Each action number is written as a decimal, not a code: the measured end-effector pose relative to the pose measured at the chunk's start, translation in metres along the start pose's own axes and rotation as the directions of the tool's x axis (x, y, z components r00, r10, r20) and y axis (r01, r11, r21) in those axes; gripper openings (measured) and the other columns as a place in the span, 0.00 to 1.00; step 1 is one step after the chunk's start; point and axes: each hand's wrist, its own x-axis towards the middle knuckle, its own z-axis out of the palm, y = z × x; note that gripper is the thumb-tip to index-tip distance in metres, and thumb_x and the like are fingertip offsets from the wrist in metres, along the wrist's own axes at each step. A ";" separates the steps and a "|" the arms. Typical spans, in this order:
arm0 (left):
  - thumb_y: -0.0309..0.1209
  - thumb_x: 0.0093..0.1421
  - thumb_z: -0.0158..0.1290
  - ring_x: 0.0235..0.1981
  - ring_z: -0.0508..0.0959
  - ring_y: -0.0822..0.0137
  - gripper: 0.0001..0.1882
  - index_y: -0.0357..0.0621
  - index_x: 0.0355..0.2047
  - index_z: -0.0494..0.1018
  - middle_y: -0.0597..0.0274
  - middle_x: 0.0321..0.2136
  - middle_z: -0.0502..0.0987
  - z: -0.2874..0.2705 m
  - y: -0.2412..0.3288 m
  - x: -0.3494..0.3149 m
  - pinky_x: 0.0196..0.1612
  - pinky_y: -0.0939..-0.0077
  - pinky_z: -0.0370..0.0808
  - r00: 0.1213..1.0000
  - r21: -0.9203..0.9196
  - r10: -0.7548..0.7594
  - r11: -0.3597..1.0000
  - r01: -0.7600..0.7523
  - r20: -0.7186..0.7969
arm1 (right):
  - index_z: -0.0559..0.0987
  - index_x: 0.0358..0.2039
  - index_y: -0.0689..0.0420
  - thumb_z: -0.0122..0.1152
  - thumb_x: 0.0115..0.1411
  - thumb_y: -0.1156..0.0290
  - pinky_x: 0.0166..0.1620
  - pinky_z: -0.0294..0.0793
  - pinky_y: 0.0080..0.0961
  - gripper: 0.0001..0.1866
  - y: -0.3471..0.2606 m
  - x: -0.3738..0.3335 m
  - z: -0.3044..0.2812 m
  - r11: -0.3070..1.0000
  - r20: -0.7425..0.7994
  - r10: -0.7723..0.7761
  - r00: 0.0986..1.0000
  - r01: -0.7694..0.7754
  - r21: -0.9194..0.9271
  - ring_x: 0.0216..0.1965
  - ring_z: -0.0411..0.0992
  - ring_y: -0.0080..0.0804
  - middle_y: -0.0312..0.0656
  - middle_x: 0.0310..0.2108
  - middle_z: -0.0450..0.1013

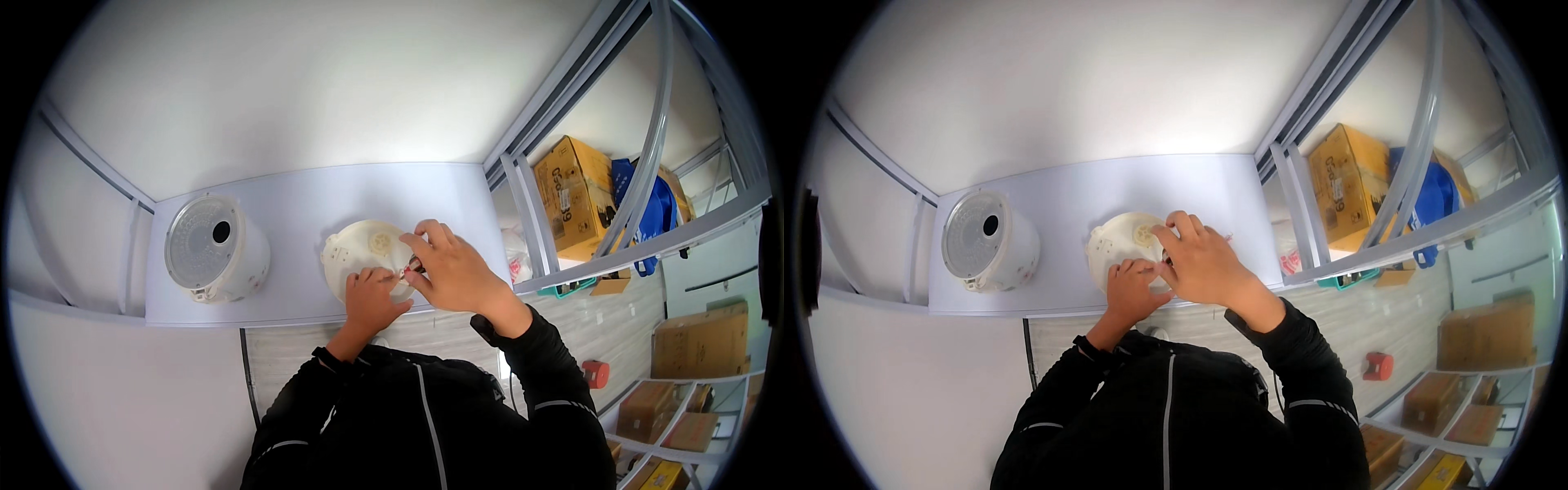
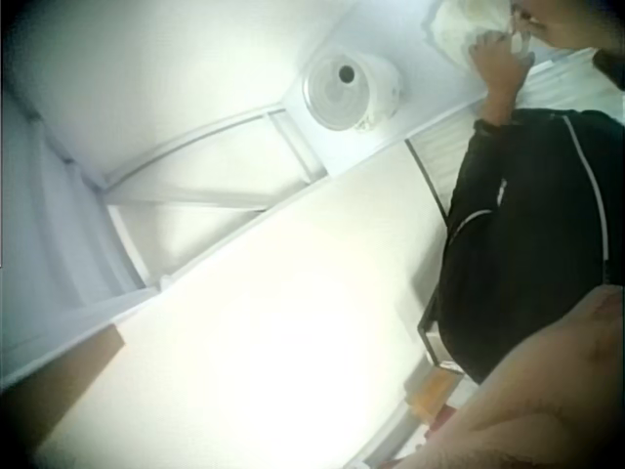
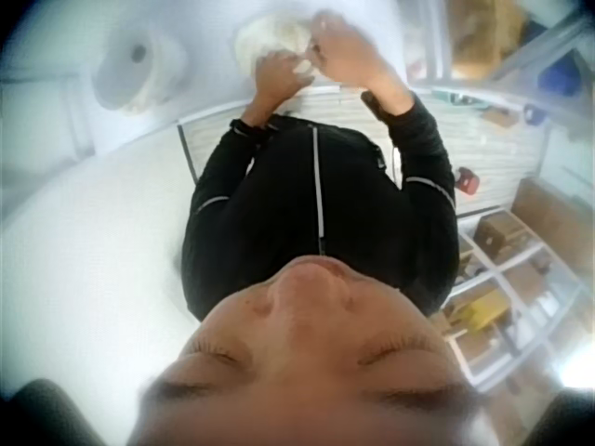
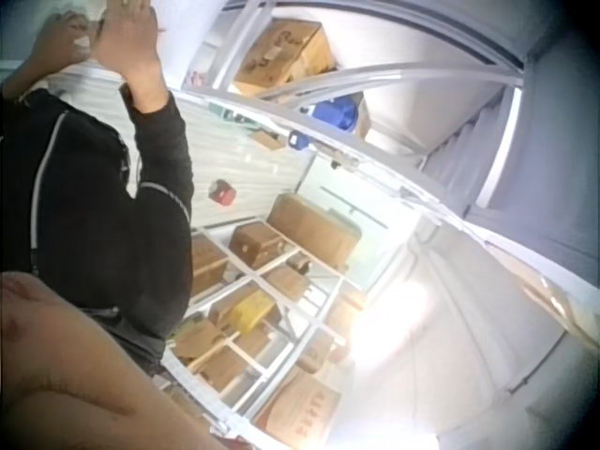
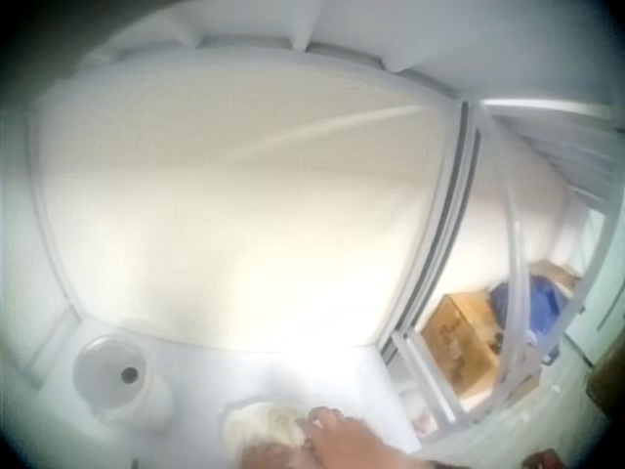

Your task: The person assembles a white plastic appliance on a workbench. They use a screwdriver to tighten screws into the base, attach a circular component, and secure the parts together.

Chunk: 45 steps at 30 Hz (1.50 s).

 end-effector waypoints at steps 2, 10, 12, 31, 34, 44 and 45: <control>0.49 0.45 0.75 0.52 0.76 0.65 0.28 0.46 0.44 0.89 0.71 0.48 0.83 0.001 0.000 0.000 0.56 0.61 0.65 1.000 -0.028 0.011 1.000 -0.011 -0.017 | 0.80 0.43 0.59 0.70 0.65 0.56 0.36 0.81 0.38 0.19 0.007 -0.003 0.005 0.998 0.022 -0.032 0.999 0.031 0.052 0.39 0.80 0.46 0.48 0.42 0.77; 0.49 0.45 0.75 0.52 0.77 0.65 0.27 0.47 0.43 0.89 0.72 0.47 0.83 -0.001 -0.002 0.000 0.56 0.61 0.65 1.000 -0.011 -0.005 1.000 0.005 0.009 | 0.78 0.53 0.56 0.70 0.65 0.57 0.32 0.76 0.36 0.22 -0.012 0.012 -0.006 0.905 0.482 0.421 0.769 -0.317 -0.285 0.38 0.79 0.47 0.47 0.39 0.74; 0.49 0.45 0.75 0.51 0.77 0.65 0.27 0.47 0.42 0.89 0.72 0.47 0.83 0.001 -0.003 0.000 0.55 0.61 0.65 1.000 -0.002 -0.007 1.000 0.007 0.002 | 0.78 0.51 0.56 0.69 0.65 0.57 0.31 0.76 0.36 0.21 -0.018 0.004 -0.007 0.937 0.383 0.329 0.863 -0.249 -0.244 0.39 0.79 0.46 0.48 0.40 0.73; 0.53 0.47 0.72 0.54 0.76 0.66 0.29 0.49 0.45 0.89 0.73 0.49 0.83 -0.006 0.005 0.006 0.58 0.61 0.65 0.992 0.032 -0.053 0.998 0.050 0.113 | 0.76 0.46 0.55 0.72 0.61 0.62 0.31 0.78 0.39 0.18 0.003 -0.012 0.000 0.992 0.038 0.116 0.993 -0.114 -0.046 0.30 0.78 0.46 0.44 0.32 0.74; 0.53 0.47 0.72 0.54 0.76 0.66 0.29 0.49 0.45 0.89 0.72 0.49 0.83 -0.006 0.006 0.008 0.58 0.62 0.65 0.991 0.050 -0.052 0.998 0.046 0.123 | 0.75 0.43 0.56 0.71 0.59 0.66 0.33 0.79 0.40 0.16 0.005 -0.015 0.002 0.998 -0.006 0.064 0.998 -0.064 0.011 0.30 0.78 0.45 0.45 0.32 0.74; 0.52 0.49 0.72 0.52 0.77 0.63 0.24 0.61 0.45 0.89 0.72 0.48 0.83 -0.004 -0.001 0.013 0.59 0.61 0.66 0.990 0.081 0.000 0.997 -0.011 0.144 | 0.78 0.34 0.56 0.74 0.61 0.61 0.26 0.76 0.40 0.14 -0.001 -0.007 0.015 0.922 0.067 0.367 0.928 -0.354 -0.156 0.29 0.81 0.45 0.45 0.28 0.77; 0.52 0.49 0.72 0.52 0.77 0.62 0.24 0.61 0.46 0.89 0.72 0.48 0.83 -0.004 -0.001 0.013 0.58 0.61 0.66 0.990 0.083 -0.001 0.996 -0.011 0.144 | 0.78 0.34 0.56 0.74 0.61 0.61 0.27 0.76 0.40 0.14 -0.002 -0.007 0.015 0.926 0.052 0.357 0.933 -0.346 -0.148 0.29 0.81 0.45 0.44 0.28 0.77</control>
